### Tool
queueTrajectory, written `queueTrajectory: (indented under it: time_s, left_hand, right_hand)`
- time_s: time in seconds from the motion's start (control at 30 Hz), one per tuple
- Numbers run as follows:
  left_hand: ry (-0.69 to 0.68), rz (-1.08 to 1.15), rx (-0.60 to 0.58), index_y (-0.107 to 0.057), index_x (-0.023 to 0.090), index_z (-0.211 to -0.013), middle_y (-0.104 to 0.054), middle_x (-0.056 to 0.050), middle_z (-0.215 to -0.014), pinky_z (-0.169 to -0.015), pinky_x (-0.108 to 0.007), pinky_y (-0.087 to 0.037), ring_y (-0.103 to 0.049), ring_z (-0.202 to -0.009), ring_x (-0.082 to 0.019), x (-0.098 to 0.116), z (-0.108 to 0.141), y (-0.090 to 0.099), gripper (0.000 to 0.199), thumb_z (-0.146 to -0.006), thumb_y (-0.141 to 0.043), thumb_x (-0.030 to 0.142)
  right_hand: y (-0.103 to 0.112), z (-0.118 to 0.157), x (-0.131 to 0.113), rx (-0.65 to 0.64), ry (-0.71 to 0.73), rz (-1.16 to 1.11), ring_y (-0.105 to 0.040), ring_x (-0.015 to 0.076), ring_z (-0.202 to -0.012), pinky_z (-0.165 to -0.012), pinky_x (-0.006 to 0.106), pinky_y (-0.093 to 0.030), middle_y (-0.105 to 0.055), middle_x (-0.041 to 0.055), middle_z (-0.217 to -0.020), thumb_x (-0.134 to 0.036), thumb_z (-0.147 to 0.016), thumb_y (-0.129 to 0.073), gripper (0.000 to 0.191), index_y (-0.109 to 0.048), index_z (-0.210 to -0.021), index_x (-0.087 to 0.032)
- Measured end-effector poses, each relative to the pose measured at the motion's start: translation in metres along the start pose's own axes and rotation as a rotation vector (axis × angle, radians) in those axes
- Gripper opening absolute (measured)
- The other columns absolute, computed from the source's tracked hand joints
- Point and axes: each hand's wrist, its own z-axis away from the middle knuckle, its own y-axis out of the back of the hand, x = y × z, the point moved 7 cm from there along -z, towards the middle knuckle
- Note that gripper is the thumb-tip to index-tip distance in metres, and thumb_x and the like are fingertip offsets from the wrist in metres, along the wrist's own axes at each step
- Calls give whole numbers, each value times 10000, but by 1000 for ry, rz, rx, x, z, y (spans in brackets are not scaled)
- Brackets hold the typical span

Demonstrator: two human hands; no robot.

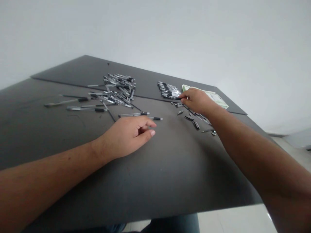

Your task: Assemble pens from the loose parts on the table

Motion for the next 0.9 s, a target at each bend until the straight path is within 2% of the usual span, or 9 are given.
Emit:
queueTrajectory:
  time_s: [0.1, 0.17, 0.37, 0.7, 0.8, 0.9]
  left_hand:
    - [-34, -11, -9, -886, 248, -1213, -928, -53, -1035, -831, -365, -635, -863, -921, -258, -1, 0, -2, 367, -1061, -655, 490]
    - [-51, -17, -3, -883, 247, -1189, -928, -51, -1032, -835, -367, -629, -858, -916, -252, -2, 0, -2, 350, -1064, -646, 473]
    - [-55, 12, -21, -884, 239, -1193, -952, -65, -1116, -857, -384, -630, -885, -969, -255, -4, 1, -4, 353, -1067, -638, 458]
    - [-68, -6, -52, -887, 264, -1190, -962, -53, -1125, -887, -383, -655, -902, -997, -261, -1, 0, -5, 330, -1071, -647, 458]
    - [-72, -20, -52, -891, 265, -1191, -964, -55, -1130, -900, -389, -660, -903, -999, -266, -1, 0, -5, 346, -1070, -642, 473]
    - [-70, -18, -56, -897, 257, -1200, -962, -63, -1134, -901, -390, -660, -903, -1006, -269, -1, 0, -5, 363, -1062, -638, 472]
  right_hand:
    - [-18, -31, 8, -109, -50, 66, -819, 305, -1248, -1155, 397, -603, -925, 112, -1370, -248, -1092, -722, 395, -945, -1418, -227]
    - [-29, -42, 8, -135, -57, 83, -818, 294, -1256, -1134, 368, -594, -929, 100, -1381, -228, -1083, -734, 382, -949, -1399, -227]
    - [-50, -54, 10, -171, -74, 110, -828, 278, -1183, -1039, 340, -591, -944, 92, -1316, -192, -1039, -776, 311, -961, -1286, -228]
    - [-47, -58, 15, -103, -162, 118, -793, 306, -1147, -1041, 378, -576, -918, 160, -1251, -215, -1009, -784, 221, -933, -1169, -181]
    - [-37, -44, 15, -67, -175, 95, -794, 307, -1155, -1049, 388, -580, -908, 158, -1267, -243, -1029, -748, 246, -925, -1189, -181]
    - [-20, -17, 17, -37, -194, 72, -798, 299, -1097, -1017, 396, -594, -909, 140, -1216, -287, -1053, -717, 279, -915, -1224, -191]
